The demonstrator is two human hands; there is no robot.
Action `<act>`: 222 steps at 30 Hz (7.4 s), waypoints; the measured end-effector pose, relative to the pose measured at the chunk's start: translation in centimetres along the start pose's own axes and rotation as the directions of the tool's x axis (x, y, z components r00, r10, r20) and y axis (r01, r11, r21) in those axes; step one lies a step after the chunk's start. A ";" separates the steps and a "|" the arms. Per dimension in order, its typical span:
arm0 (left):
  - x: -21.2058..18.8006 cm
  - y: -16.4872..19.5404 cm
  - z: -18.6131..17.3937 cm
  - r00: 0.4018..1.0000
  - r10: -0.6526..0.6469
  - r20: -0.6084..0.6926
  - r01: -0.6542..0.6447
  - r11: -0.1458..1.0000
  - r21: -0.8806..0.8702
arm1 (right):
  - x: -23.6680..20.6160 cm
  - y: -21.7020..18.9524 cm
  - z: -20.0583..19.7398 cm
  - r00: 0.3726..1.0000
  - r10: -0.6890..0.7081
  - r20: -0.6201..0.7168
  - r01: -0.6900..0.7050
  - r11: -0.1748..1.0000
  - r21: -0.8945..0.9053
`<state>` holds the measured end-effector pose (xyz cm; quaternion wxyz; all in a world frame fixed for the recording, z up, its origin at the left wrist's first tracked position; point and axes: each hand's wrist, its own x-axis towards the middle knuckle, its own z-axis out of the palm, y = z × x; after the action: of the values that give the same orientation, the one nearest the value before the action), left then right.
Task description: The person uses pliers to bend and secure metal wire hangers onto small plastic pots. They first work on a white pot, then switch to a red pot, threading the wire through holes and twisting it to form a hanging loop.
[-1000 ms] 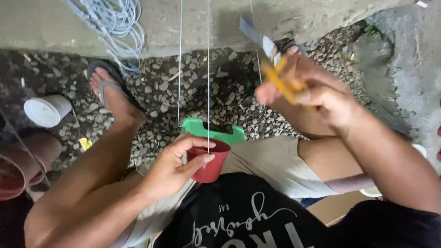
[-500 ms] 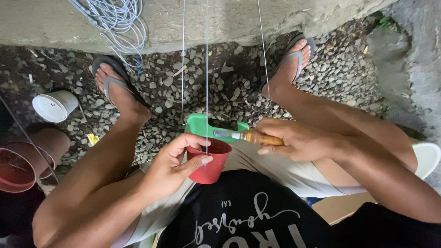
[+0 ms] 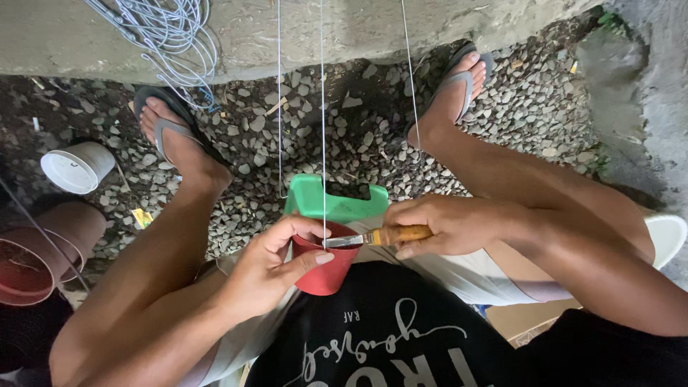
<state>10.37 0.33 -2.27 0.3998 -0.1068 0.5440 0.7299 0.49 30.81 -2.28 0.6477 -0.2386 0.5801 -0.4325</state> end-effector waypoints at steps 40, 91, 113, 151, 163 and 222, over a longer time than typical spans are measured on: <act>0.0 -2.3 0.2 0.985 -0.093 -0.147 0.065 0.981 -0.185 | -0.4 0.4 1.0 0.987 0.156 -0.044 -0.160 0.982 -0.104; 1.4 -2.6 1.2 0.989 0.074 -0.128 -0.085 0.993 -0.083 | -0.3 -0.7 0.7 0.959 0.266 -0.095 -0.279 0.944 -0.174; 0.9 -0.7 1.6 0.963 0.270 0.001 -0.258 0.922 0.290 | -1.8 0.5 -0.3 1.000 -0.002 -0.022 0.001 1.000 -0.013; 1.6 -0.6 1.2 0.965 0.260 -0.008 -0.235 0.882 0.408 | -1.4 -0.9 -0.3 0.995 0.053 -0.080 -0.070 0.969 -0.236; 1.3 0.1 1.5 0.968 0.251 -0.003 -0.232 0.900 0.370 | -1.7 -0.5 0.1 0.983 -0.090 -0.161 0.045 0.963 -0.265; 1.1 -2.6 1.3 0.992 0.122 -0.042 -0.103 0.942 0.319 | -1.1 1.4 1.5 0.961 -0.189 -0.201 0.071 0.874 -0.481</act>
<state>11.83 2.20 -4.21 0.3526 -0.0325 0.6710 0.6515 2.35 32.11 -2.50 0.4642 -0.3724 0.7245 -0.3477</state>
